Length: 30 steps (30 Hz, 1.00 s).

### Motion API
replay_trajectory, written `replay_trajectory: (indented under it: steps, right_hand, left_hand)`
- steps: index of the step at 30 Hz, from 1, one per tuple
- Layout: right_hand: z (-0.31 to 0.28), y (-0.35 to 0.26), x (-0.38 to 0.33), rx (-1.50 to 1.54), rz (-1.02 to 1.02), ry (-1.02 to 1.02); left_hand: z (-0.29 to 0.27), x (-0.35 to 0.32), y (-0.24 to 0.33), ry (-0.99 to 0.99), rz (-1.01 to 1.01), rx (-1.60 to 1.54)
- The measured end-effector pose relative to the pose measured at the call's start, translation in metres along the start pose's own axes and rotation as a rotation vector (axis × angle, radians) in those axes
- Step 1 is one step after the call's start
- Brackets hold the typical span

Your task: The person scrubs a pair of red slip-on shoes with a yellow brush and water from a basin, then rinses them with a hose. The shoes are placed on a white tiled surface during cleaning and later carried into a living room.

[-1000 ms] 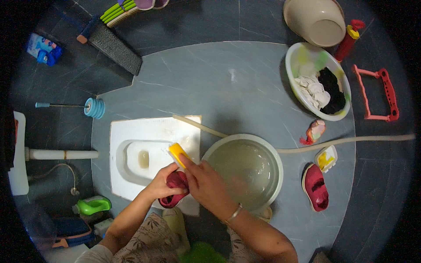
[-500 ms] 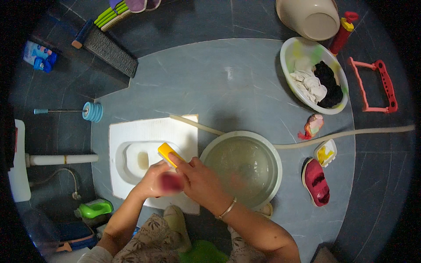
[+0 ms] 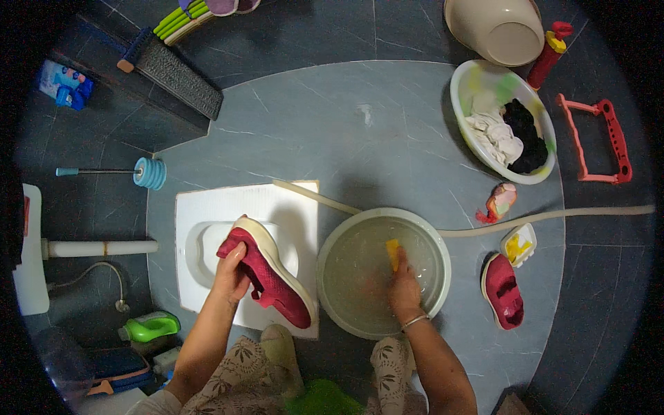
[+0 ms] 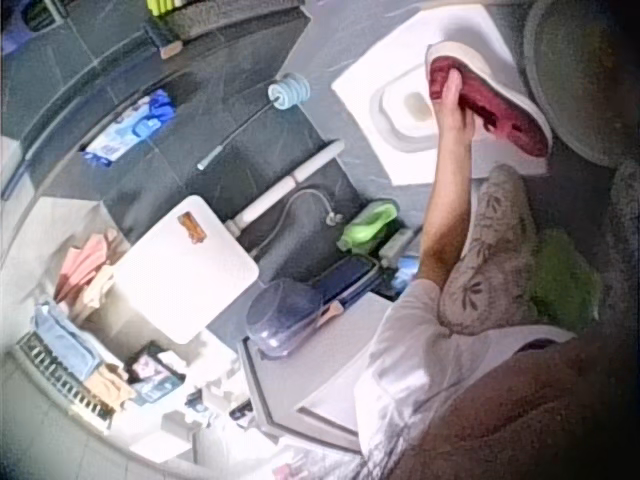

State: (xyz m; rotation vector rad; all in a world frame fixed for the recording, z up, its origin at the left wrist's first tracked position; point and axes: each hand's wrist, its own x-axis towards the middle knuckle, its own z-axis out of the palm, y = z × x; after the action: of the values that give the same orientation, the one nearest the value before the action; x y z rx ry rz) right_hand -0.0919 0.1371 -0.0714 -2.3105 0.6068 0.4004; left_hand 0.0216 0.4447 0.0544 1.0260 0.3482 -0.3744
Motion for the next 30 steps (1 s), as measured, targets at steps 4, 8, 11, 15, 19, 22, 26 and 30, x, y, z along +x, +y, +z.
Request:
replay_trajectory:
  steps: [4,8,11,15,19,22,26,30]
  right_hand:
    - [-0.003,-0.045,-0.005,0.279,-0.249,-0.001]
    - [-0.034,-0.147,-0.039,0.425,-0.408,-0.138]
    - [-0.030,-0.185,-0.028,0.585,-0.501,-0.142]
    - [-0.023,-0.168,-0.055,0.443,-0.564,-0.337]
    - [-0.011,-0.099,-0.071,0.232,-0.612,-0.078]
    - [-0.037,-0.079,-0.050,0.374,-0.203,-0.110]
    - [-0.058,-0.081,-0.039,0.808,0.085,-0.278]
    - [-0.077,-0.076,-0.046,1.046,0.111,-0.282]
  left_hand:
    - [-0.016,0.011,-0.020,0.094,-0.088,-0.055]
    - [-0.013,0.010,-0.032,0.106,-0.193,-0.012]
    - [0.002,0.002,-0.036,0.134,-0.131,0.096]
    - [0.007,0.013,-0.004,0.192,-0.120,0.129]
    - [0.026,0.024,0.038,0.257,0.034,-0.005]
    - [0.018,0.019,0.025,0.155,0.018,-0.215]
    - [0.034,0.006,-0.021,0.139,-0.044,-0.343]
    - [0.053,0.001,-0.066,-0.024,-0.239,-0.264]
